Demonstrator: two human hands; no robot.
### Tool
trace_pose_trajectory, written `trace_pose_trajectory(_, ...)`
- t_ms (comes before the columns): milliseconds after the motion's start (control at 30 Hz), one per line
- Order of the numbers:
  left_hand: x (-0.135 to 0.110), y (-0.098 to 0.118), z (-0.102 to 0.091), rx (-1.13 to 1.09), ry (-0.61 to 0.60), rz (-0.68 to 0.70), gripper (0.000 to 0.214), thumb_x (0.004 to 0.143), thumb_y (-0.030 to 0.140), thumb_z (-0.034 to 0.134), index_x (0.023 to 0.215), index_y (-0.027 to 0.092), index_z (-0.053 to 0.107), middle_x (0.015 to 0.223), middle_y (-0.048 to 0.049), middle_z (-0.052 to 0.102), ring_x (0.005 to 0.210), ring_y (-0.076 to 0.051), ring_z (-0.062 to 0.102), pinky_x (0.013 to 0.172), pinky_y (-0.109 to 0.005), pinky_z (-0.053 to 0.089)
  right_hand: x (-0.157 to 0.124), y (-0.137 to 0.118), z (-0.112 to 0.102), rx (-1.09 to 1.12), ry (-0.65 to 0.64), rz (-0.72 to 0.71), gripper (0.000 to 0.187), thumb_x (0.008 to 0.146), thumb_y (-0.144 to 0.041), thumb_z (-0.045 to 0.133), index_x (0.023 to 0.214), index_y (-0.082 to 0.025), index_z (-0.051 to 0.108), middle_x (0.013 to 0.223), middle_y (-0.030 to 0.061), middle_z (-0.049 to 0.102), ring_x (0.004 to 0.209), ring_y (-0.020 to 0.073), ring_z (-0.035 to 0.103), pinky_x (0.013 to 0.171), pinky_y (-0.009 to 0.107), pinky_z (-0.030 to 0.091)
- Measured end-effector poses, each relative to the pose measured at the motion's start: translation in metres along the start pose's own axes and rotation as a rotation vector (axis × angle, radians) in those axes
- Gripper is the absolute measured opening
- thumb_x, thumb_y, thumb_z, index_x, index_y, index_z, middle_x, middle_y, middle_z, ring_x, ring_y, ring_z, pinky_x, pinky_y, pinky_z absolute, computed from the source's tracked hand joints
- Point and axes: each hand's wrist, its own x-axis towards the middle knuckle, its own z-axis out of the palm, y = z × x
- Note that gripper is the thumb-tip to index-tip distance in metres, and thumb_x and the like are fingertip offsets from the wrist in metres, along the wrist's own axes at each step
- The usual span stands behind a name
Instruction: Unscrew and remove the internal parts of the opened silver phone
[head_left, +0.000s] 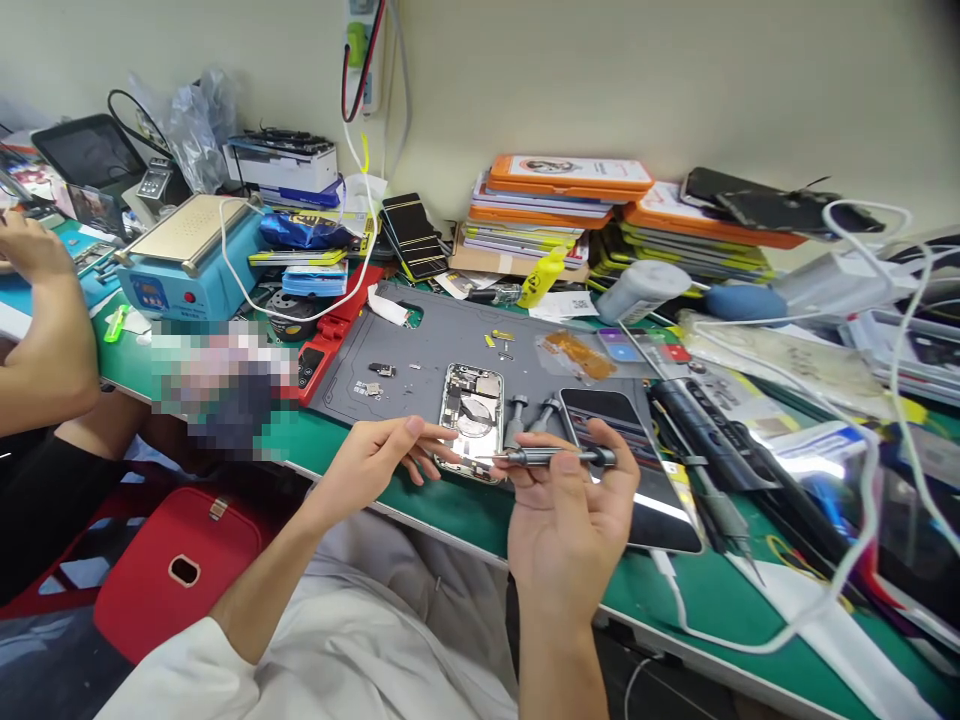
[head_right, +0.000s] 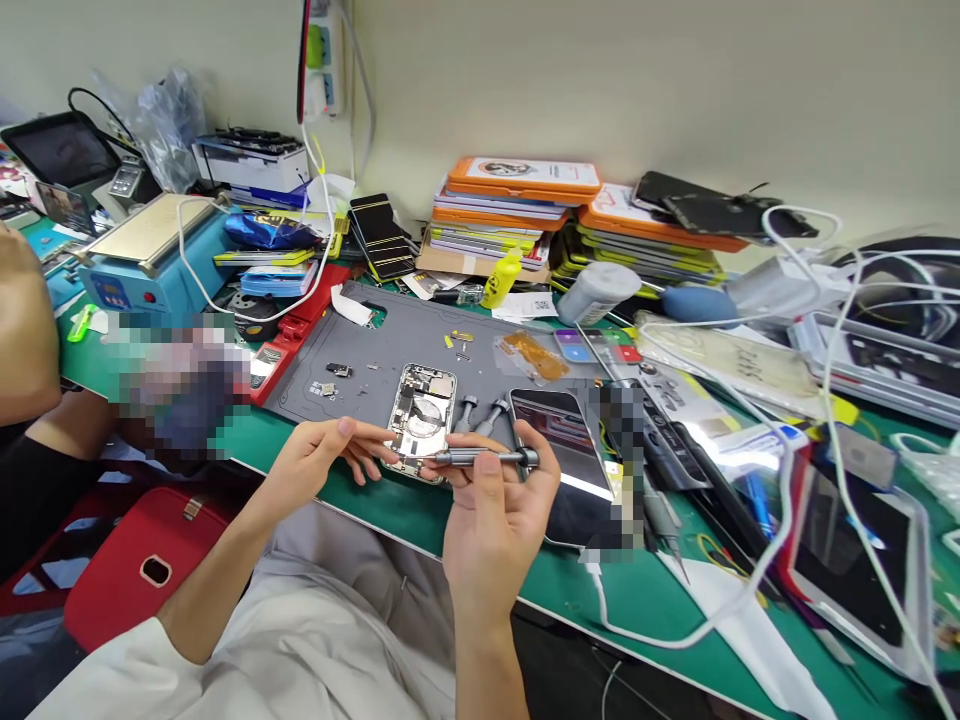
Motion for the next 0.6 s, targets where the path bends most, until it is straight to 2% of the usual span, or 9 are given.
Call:
trace_pose_trajectory(100,0.001,-0.003,0.002,0.015,0.008,-0.008,0.076,0.108,0.080,0.054,0.119,0.013,0.088,0.101,-0.0157,0.088,0.079,-0.020,0.081,0.068,-0.026,0.062,0.000,0.000,0.000,0.024,-0.002,0.014,0.047,0.096,-0.041,0.087,0.133,-0.030,0.061,0.096,-0.0007,0.085,0.068,0.0150,0.076,0.062,0.028,0.064)
trace_pose_trajectory(200,0.000,0.000,0.005,0.058,0.046,-0.005,0.075,0.111,0.077,0.048,0.118,0.013,0.087,0.104,-0.0152,0.088,0.080,-0.020,0.080,0.069,-0.026,0.062,0.001,-0.001,0.000,0.040,-0.001,0.017,0.049,0.094,-0.041,0.089,0.133,-0.030,0.062,0.094,-0.0009,0.085,0.066,0.0149,0.075,0.061,0.028,0.063)
trace_pose_trajectory(267,-0.005,0.012,0.004,0.192,0.107,0.028,0.067,0.115,0.069,0.046,0.119,0.015,0.086,0.105,-0.0124,0.088,0.080,-0.019,0.078,0.069,-0.026,0.060,0.001,-0.001,0.000,0.049,0.007,0.019,0.051,0.093,-0.042,0.090,0.134,-0.030,0.061,0.094,-0.0010,0.085,0.064,0.0148,0.075,0.060,0.027,0.063)
trace_pose_trajectory(333,-0.011,0.032,-0.007,0.463,0.163,0.079,0.052,0.116,0.060,0.052,0.120,0.019,0.085,0.105,-0.0080,0.088,0.081,-0.018,0.077,0.071,-0.025,0.057,0.001,-0.001,0.000,0.056,0.015,0.020,0.053,0.092,-0.043,0.091,0.134,-0.029,0.061,0.093,-0.0008,0.085,0.064,0.0148,0.074,0.059,0.027,0.063)
trace_pose_trajectory(433,-0.024,0.065,-0.048,0.884,0.399,0.118,0.040,0.114,0.053,0.056,0.123,0.024,0.082,0.115,-0.0063,0.086,0.094,-0.023,0.078,0.088,-0.031,0.058,0.001,-0.002,0.000,0.065,0.011,0.023,0.055,0.091,-0.046,0.092,0.133,-0.028,0.061,0.092,-0.0008,0.085,0.062,0.0149,0.074,0.058,0.027,0.063)
trace_pose_trajectory(533,-0.039,0.085,-0.117,1.220,0.611,0.009,0.041,0.111,0.046,0.060,0.137,0.018,0.074,0.138,-0.0166,0.079,0.130,-0.038,0.072,0.116,-0.049,0.051,-0.001,-0.003,0.000,0.079,-0.003,0.047,0.053,0.093,-0.045,0.091,0.133,-0.029,0.061,0.092,-0.0007,0.085,0.063,0.0152,0.075,0.059,0.028,0.064)
trace_pose_trajectory(600,-0.050,0.089,-0.165,1.251,0.742,-0.056,0.045,0.103,0.044,0.071,0.135,0.012,0.072,0.145,-0.0248,0.073,0.145,-0.049,0.061,0.127,-0.064,0.038,-0.001,-0.004,0.000,0.094,-0.013,0.061,0.050,0.094,-0.043,0.090,0.133,-0.029,0.062,0.093,-0.0003,0.085,0.065,0.0152,0.076,0.060,0.027,0.064)
